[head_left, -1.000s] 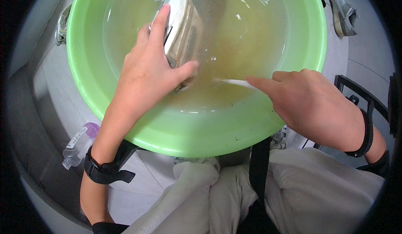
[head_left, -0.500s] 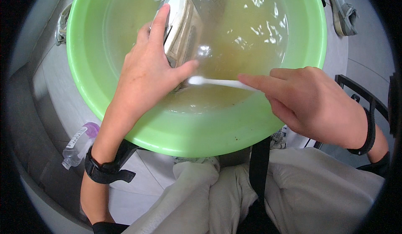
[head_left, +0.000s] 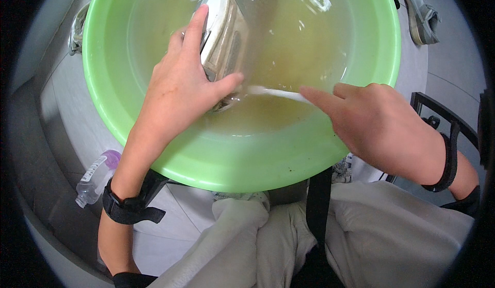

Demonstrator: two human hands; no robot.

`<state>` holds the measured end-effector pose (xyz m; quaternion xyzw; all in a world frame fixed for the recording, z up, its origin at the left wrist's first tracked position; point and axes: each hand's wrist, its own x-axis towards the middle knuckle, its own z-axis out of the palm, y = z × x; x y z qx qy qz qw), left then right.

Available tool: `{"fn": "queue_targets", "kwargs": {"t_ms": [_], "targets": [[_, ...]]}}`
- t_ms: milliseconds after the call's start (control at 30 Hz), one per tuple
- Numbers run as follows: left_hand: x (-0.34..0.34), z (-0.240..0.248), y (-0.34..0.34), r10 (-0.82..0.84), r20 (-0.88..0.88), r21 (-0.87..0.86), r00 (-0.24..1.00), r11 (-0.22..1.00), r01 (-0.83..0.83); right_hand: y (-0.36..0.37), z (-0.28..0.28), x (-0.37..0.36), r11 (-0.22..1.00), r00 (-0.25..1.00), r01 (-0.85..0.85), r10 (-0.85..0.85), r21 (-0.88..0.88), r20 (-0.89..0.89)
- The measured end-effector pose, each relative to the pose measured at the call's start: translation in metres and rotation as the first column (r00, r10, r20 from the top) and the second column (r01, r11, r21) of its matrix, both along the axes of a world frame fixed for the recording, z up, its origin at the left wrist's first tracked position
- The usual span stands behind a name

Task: The person scrubs the sole of a shoe with a toothbrush in a basin of water and pours cleaning liquid onto the sole.

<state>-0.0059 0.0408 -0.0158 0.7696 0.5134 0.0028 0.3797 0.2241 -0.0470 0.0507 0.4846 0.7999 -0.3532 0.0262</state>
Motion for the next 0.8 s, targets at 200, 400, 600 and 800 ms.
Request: {"fn": "queue_targets", "kwargs": {"t_ms": [200, 400, 600, 800], "targets": [[-0.001, -0.002, 0.001, -0.019, -0.003, 0.03, 1.0, 0.999, 0.019, 0.0, 0.01, 0.003, 0.998, 0.989, -0.048, 0.054, -0.044, 0.139], [-0.003, -0.001, 0.002, 0.001, -0.013, -0.006, 1.0, 1.0, -0.001, -0.005, 0.007, -0.004, 0.997, 0.999, 0.02, -0.018, 0.075, -0.027], [-0.003, 0.0, 0.006, -0.015, -0.017, -0.005, 1.0, 1.0, 0.015, -0.008, 0.01, 0.004, 0.995, 0.964, -0.072, 0.051, 0.073, 0.262], [-0.009, -0.009, 0.016, -0.029, 0.088, 0.025, 0.996, 0.999, 0.027, 0.001, 0.014, 0.003, 0.996, 0.989, -0.083, 0.079, 0.028, 0.127]]}}
